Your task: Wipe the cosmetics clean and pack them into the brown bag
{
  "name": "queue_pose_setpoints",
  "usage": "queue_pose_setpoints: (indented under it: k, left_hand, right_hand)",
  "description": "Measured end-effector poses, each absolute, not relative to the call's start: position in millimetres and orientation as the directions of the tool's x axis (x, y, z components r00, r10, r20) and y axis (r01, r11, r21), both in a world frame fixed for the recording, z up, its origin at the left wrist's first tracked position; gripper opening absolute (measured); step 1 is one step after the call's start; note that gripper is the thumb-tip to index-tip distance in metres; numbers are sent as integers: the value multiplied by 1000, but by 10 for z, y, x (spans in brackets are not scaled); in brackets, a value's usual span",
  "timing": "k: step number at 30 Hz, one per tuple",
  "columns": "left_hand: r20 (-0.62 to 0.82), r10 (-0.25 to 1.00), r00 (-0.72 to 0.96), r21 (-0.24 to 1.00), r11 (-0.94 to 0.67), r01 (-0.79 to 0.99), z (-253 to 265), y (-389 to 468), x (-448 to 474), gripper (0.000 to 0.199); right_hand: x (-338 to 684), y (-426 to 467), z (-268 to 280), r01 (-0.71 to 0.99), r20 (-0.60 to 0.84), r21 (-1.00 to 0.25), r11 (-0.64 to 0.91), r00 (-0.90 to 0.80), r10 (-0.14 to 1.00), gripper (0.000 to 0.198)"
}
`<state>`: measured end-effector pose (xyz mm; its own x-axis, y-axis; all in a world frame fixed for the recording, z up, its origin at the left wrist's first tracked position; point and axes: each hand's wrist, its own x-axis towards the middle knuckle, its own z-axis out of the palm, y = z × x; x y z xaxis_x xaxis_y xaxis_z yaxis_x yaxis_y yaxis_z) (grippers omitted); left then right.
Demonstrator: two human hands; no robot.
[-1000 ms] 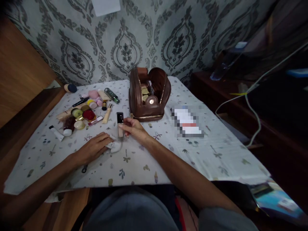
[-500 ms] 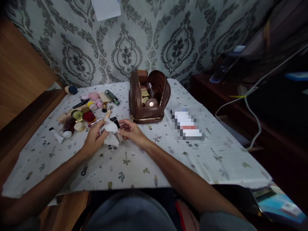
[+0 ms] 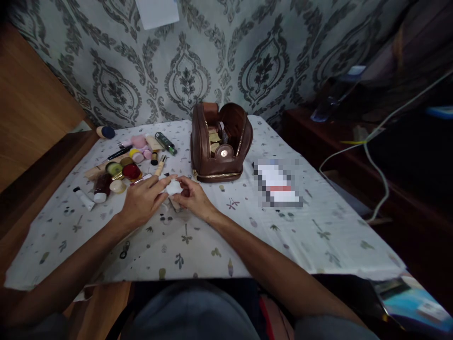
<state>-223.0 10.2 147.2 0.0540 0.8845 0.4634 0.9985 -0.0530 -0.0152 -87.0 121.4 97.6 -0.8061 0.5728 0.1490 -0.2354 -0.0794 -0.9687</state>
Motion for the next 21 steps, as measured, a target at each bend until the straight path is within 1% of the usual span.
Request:
queue_pose_setpoints:
  k: [1, 3, 6, 8, 10, 13, 15, 17, 19, 20, 21]
  left_hand:
    - [467, 884, 19, 34, -40, 999, 1504, 112, -2214, 31]
    - [457, 886, -77, 174, -4, 985, 1587, 138, -2185, 28]
    - [389, 895, -220, 418, 41, 908, 1733, 185, -2175, 29]
    - [335, 908, -252, 554, 27, 832, 1813, 219, -2209, 29]
    - [241, 934, -264, 675, 35, 737, 1853, 249, -2273, 30]
    - [1, 942, -337, 849, 177, 498, 1815, 285, -2387, 33]
    - [-138, 913, -383, 925, 257, 279, 1737, 304, -2434, 34]
    - [-193, 897, -398, 965, 247, 89, 1635, 321, -2438, 34]
    - [-151, 894, -421, 986, 168, 3, 1523, 333, -2401, 34]
    - [-94, 888, -451, 993, 113, 15, 1469, 337, -2373, 34]
    - [-17, 875, -484, 996, 58, 70, 1419, 337, -2341, 33]
  right_hand:
    - [-867, 1208, 984, -232, 159, -971, -57, -807, 569, 38]
    - [-858, 1201, 1004, -219, 172, -976, -20, -818, 549, 36]
    - [-840, 1203, 1036, -203, 173, -979, 0, -834, 524, 34]
    - [-829, 1203, 1054, -197, 164, -980, -10, -840, 517, 34]
    - [-820, 1196, 1068, -192, 156, -981, -19, -846, 510, 35]
    - [-811, 1179, 1082, -194, 163, -981, -12, -855, 492, 37]
    - [-808, 1171, 1086, -196, 170, -981, -5, -863, 476, 37]
    - [-810, 1172, 1084, -198, 167, -980, -16, -866, 471, 39]
    - [-817, 1180, 1073, -201, 153, -978, -52, -868, 473, 40]
    - [-822, 1186, 1064, -202, 142, -976, -79, -870, 473, 40]
    - [-827, 1192, 1054, -204, 128, -973, -112, -872, 473, 40]
